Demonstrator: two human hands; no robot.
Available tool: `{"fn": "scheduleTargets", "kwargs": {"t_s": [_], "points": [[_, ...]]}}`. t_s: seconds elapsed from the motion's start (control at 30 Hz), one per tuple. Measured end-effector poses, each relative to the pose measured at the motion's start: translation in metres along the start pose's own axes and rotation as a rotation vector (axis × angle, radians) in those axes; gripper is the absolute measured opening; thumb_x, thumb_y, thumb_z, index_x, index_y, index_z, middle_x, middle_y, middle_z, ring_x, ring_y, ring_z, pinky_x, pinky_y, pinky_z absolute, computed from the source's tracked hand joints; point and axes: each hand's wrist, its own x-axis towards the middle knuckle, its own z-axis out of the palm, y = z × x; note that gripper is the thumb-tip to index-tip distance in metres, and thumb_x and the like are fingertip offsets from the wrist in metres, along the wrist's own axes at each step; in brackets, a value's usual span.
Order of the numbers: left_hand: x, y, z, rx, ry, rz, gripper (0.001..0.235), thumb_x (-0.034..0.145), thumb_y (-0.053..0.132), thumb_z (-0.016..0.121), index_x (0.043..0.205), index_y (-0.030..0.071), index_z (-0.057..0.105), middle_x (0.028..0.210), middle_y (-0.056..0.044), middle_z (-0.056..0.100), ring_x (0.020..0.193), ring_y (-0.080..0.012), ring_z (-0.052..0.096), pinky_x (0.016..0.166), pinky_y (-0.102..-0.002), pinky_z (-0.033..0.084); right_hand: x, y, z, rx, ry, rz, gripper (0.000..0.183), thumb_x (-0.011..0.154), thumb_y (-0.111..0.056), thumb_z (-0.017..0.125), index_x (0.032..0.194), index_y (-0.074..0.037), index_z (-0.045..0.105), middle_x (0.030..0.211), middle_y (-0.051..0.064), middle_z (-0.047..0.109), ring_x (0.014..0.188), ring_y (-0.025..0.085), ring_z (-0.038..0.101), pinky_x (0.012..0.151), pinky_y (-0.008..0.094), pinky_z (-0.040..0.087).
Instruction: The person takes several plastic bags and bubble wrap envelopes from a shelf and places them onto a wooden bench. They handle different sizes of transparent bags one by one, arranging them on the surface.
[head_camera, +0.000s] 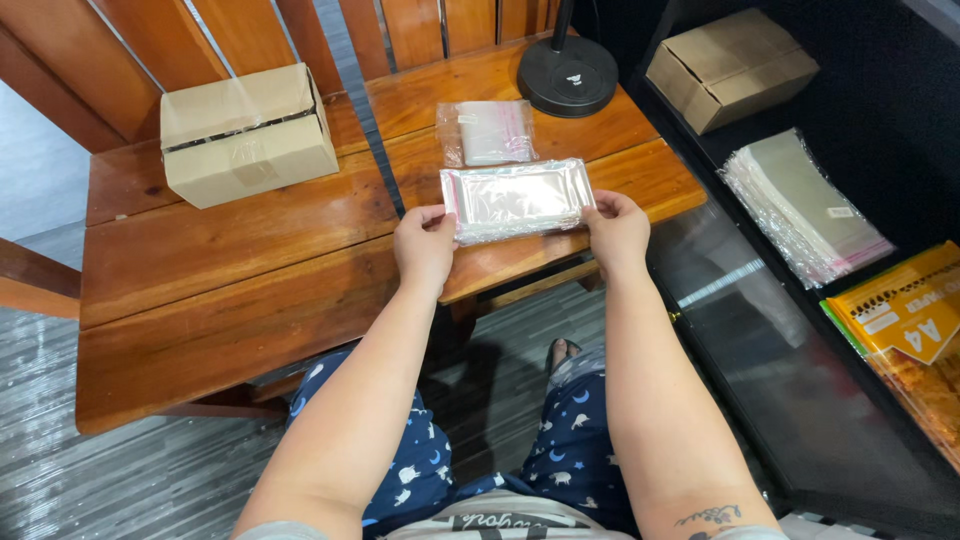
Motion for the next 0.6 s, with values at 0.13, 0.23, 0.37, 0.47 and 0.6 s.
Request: {"fn": "scheduleTargets", "kwargs": {"t_s": [0.13,0.23,0.37,0.47,0.6], "points": [[0.0,0.0,0.001,-0.022,0.004,0.008,0.028,0.09,0.008,0.074,0.115,-0.005,0.071,0.106,-0.017,0.068,0.093,-0.0206,0.073,0.071,-0.028,0.069,0.002,0.005,0.003,0.033,-0.011,0.001,0.032,0.085,-0.004,0.08,0.117,-0.004,0.075,0.098,0.007,0.072,0.086,0.01,0.067,0.078,0.024,0.056],[-0.004,0.004,-0.001,-0.035,0.01,0.009,0.027,0.09,0.006,0.073,0.114,-0.006,0.072,0.107,-0.018,0.068,0.092,-0.0207,0.073,0.072,-0.029,0.069,0.003,0.004,0.003,0.052,-0.018,-0.008,0.034,0.084,-0.001,0.079,0.118,-0.002,0.074,0.098,0.007,0.071,0.086,0.01,0.067,0.077,0.024,0.058],[-0.001,0.002,-0.001,0.002,0.024,0.007,0.026,0.086,0.005,0.074,0.11,-0.004,0.073,0.102,-0.017,0.069,0.089,-0.0194,0.073,0.07,-0.028,0.068,0.001,0.002,0.001,0.032,-0.016,-0.007,0.032,0.084,-0.001,0.08,0.116,-0.002,0.075,0.098,0.007,0.072,0.086,0.01,0.068,0.077,0.024,0.058],[0.002,-0.001,-0.002,0.021,0.038,0.013,0.025,0.084,0.005,0.075,0.107,-0.002,0.074,0.098,-0.015,0.07,0.086,-0.018,0.073,0.068,-0.027,0.068,0.005,0.007,0.002,0.026,-0.014,-0.015,0.032,0.084,-0.002,0.08,0.116,-0.003,0.075,0.098,0.007,0.072,0.087,0.01,0.068,0.078,0.025,0.059],[0.006,-0.006,-0.003,0.02,0.048,0.011,0.024,0.081,0.005,0.075,0.104,-0.002,0.075,0.096,-0.015,0.072,0.082,-0.0173,0.073,0.066,-0.027,0.067,0.007,0.007,0.001,0.001,-0.01,-0.003,0.031,0.084,-0.003,0.081,0.115,-0.006,0.076,0.098,0.006,0.073,0.086,0.01,0.07,0.077,0.025,0.059]]}}
